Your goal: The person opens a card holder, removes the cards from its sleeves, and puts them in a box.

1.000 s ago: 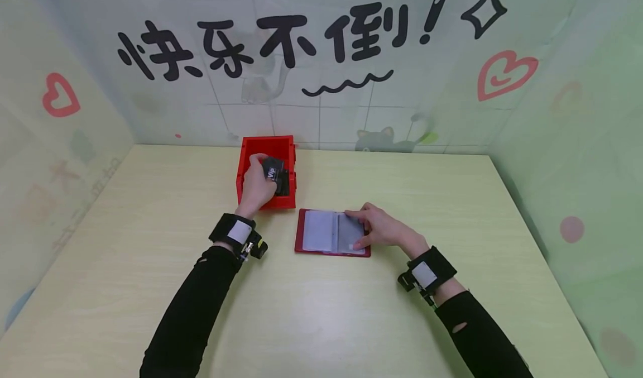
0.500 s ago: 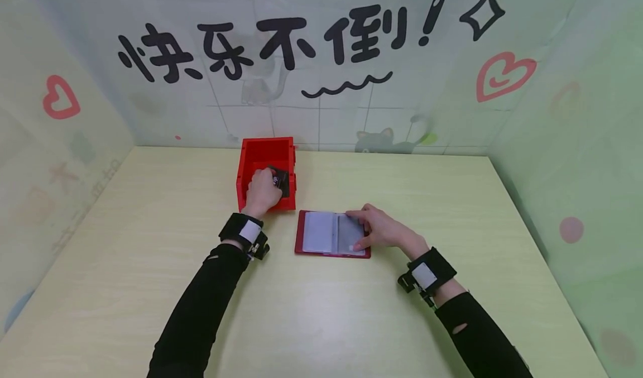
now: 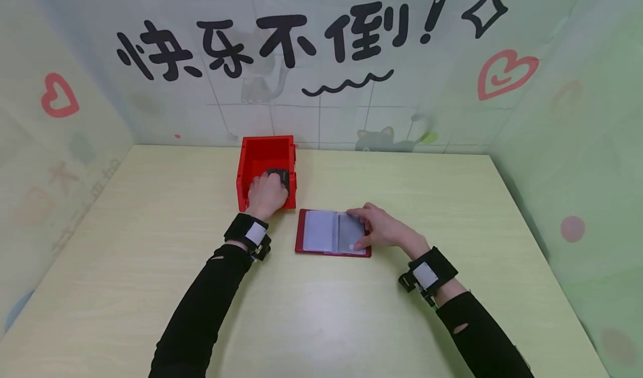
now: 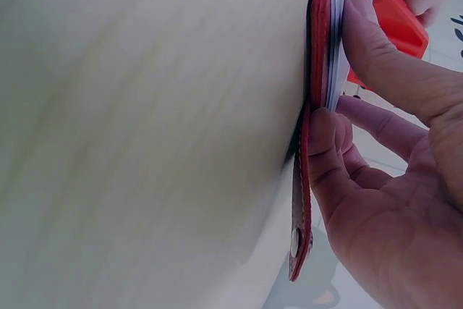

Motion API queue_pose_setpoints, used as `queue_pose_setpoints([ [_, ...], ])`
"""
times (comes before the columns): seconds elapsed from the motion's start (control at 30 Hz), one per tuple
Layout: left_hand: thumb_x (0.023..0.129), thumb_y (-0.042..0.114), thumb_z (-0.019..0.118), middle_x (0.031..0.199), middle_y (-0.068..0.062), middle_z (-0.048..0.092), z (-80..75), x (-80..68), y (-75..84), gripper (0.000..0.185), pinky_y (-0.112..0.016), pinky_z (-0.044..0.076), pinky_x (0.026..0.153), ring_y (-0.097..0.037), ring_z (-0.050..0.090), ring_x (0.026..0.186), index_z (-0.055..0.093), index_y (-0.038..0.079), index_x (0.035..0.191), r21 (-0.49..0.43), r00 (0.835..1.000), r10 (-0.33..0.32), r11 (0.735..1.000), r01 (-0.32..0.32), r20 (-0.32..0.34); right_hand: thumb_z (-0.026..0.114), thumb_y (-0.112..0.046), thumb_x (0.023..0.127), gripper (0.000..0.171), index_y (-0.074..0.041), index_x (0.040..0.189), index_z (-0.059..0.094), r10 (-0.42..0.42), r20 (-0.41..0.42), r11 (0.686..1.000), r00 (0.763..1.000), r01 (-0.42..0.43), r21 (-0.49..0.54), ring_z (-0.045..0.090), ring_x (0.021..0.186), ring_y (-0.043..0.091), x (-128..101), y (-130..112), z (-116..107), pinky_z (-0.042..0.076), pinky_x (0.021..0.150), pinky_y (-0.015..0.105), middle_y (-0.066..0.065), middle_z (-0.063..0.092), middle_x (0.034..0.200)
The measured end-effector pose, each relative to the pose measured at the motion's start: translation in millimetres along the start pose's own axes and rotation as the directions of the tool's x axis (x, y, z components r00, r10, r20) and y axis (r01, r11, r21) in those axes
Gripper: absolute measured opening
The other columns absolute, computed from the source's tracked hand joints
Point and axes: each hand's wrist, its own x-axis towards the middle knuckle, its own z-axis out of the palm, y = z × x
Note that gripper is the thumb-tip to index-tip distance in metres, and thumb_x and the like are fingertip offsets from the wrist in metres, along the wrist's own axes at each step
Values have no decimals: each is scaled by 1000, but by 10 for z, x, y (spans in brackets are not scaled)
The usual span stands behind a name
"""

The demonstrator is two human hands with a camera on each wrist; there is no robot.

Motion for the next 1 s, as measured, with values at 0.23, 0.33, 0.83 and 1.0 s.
queue_pose_setpoints([
  [0.23,94,6,58,127,-27,51,42,-154,59,35,-50,45,104,-40,47,118,52,-6,126,-115,963,118,982,-150,-243,87,-16,78,74,3,138,49,24,-29,999,999,-23,36,49,99,24,-9,-28,3,47,85,32,12,51,108],
  [0.33,90,4,63,121,-21,53,76,-291,130,36,-45,47,97,-34,49,112,49,-1,123,-224,937,195,938,-264,-291,87,-15,77,73,4,136,48,41,-35,998,999,-39,48,50,99,24,-6,-23,5,48,86,33,13,51,108],
  [0.83,79,36,85,124,-9,53,369,-744,404,79,-37,53,93,-21,51,113,45,10,142,-208,809,506,862,-462,299,89,-17,76,66,4,126,51,-10,-91,998,996,15,59,52,87,21,41,73,-44,46,75,27,16,54,104],
  [1.0,77,45,85,119,-13,56,423,-779,499,84,-38,52,86,-25,53,105,46,9,142,-59,822,503,860,-507,267,84,-16,82,52,3,119,52,62,-101,982,993,-42,185,53,79,20,60,90,-34,46,66,27,14,55,97],
])
